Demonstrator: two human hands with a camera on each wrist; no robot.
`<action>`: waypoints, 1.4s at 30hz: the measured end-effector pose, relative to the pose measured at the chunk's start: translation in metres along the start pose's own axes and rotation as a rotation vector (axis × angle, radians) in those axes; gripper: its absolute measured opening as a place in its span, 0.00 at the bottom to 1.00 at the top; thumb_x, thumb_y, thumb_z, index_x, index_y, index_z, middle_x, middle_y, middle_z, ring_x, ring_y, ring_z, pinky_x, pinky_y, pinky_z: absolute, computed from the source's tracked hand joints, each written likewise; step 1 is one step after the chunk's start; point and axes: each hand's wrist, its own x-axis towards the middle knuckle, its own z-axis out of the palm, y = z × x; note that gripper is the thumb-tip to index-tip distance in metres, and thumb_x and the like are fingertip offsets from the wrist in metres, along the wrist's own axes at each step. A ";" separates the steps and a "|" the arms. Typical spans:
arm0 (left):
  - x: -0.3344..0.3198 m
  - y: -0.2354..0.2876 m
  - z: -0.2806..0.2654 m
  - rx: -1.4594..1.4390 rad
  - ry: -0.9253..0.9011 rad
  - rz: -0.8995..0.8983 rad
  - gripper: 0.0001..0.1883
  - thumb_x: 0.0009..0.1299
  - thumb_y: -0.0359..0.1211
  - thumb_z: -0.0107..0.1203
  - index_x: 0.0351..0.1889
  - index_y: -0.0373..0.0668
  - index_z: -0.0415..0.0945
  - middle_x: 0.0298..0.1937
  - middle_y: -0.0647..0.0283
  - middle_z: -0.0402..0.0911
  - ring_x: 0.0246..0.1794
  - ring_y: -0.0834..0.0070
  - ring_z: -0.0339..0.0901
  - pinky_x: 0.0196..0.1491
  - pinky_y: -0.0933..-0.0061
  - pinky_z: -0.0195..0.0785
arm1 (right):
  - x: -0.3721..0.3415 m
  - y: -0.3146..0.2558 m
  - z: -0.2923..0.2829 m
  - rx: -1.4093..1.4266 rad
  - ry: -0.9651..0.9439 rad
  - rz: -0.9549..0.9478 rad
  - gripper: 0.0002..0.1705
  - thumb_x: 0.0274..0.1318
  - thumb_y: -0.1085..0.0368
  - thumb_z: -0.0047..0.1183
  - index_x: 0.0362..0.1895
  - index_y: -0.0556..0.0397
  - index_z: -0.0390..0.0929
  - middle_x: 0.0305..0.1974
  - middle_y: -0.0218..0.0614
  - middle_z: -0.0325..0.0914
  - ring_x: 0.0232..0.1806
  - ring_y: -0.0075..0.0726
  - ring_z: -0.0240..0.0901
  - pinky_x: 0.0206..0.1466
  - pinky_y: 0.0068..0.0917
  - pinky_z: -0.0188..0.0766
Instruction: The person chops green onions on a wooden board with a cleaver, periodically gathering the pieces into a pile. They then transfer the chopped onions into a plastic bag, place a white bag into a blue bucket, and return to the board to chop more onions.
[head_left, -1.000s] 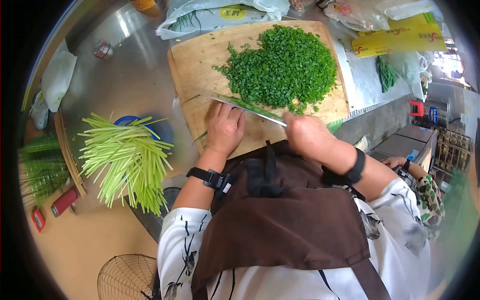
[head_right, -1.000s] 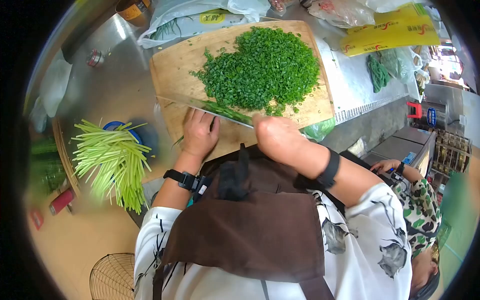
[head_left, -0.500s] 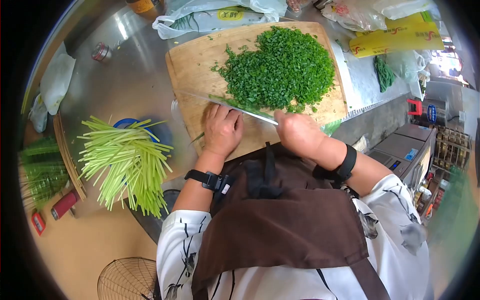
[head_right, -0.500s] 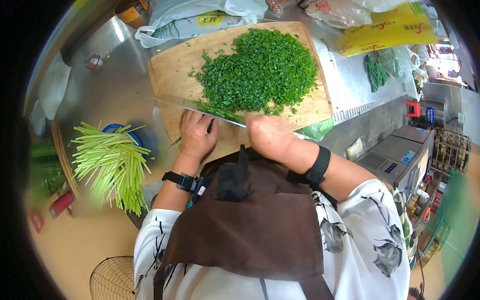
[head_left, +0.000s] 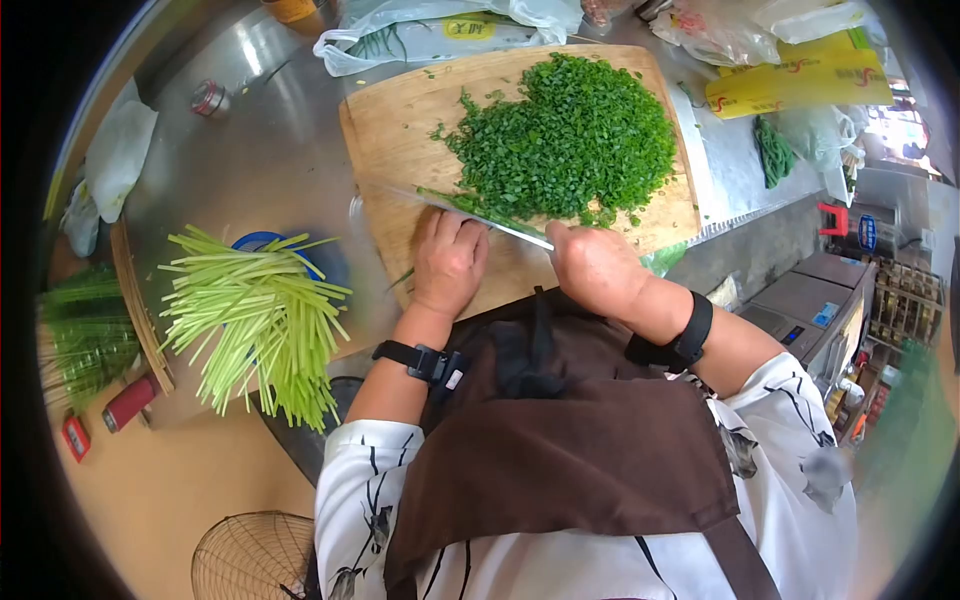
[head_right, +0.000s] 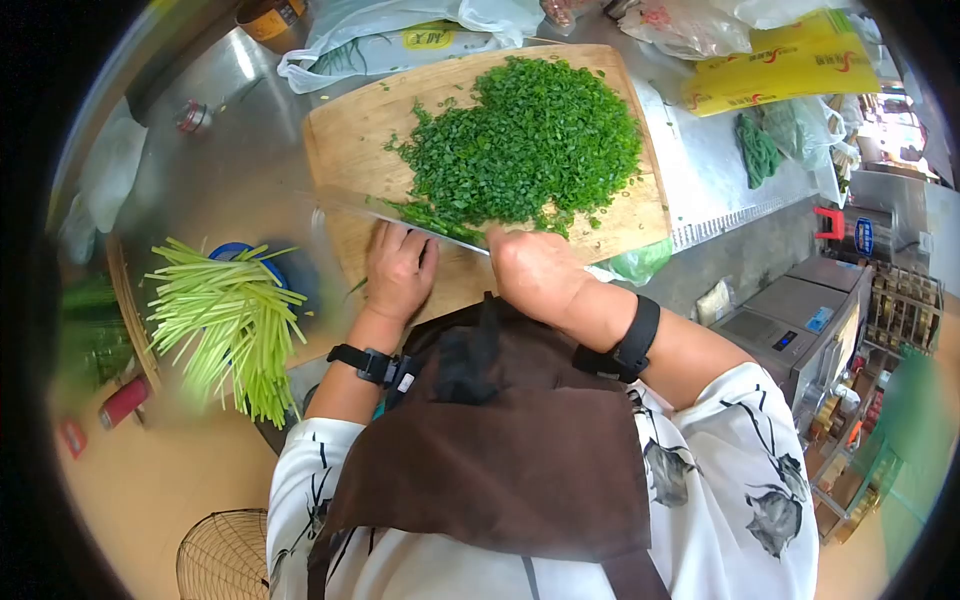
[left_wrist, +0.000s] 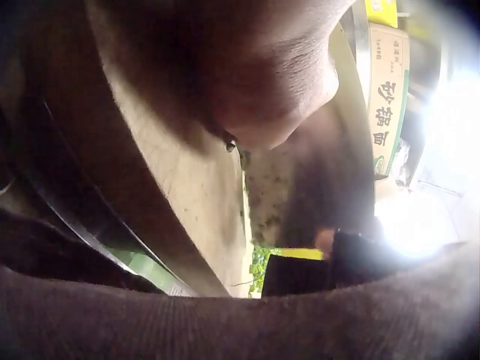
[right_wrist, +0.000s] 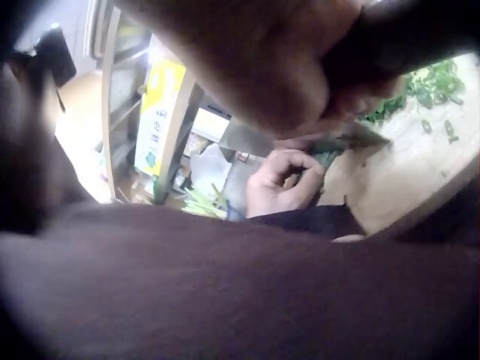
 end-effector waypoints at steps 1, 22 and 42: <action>-0.001 0.000 0.000 -0.024 -0.014 -0.020 0.05 0.57 0.25 0.59 0.31 0.39 0.77 0.37 0.58 0.75 0.39 0.58 0.72 0.42 0.58 0.68 | 0.002 0.001 0.001 0.037 0.039 -0.030 0.05 0.54 0.70 0.48 0.34 0.58 0.68 0.22 0.53 0.75 0.26 0.62 0.75 0.31 0.52 0.71; -0.007 -0.002 -0.005 0.070 -0.058 0.023 0.06 0.57 0.27 0.60 0.32 0.39 0.77 0.39 0.59 0.77 0.40 0.59 0.73 0.43 0.62 0.68 | -0.041 0.006 -0.026 0.027 -0.029 -0.014 0.06 0.56 0.67 0.49 0.32 0.58 0.68 0.21 0.51 0.74 0.26 0.61 0.75 0.31 0.51 0.71; -0.007 -0.002 -0.008 0.042 -0.046 0.024 0.08 0.57 0.30 0.62 0.33 0.41 0.79 0.40 0.61 0.76 0.39 0.60 0.73 0.44 0.61 0.67 | 0.006 -0.010 0.002 0.078 0.013 -0.025 0.06 0.57 0.67 0.49 0.34 0.57 0.69 0.21 0.53 0.75 0.26 0.63 0.75 0.30 0.52 0.71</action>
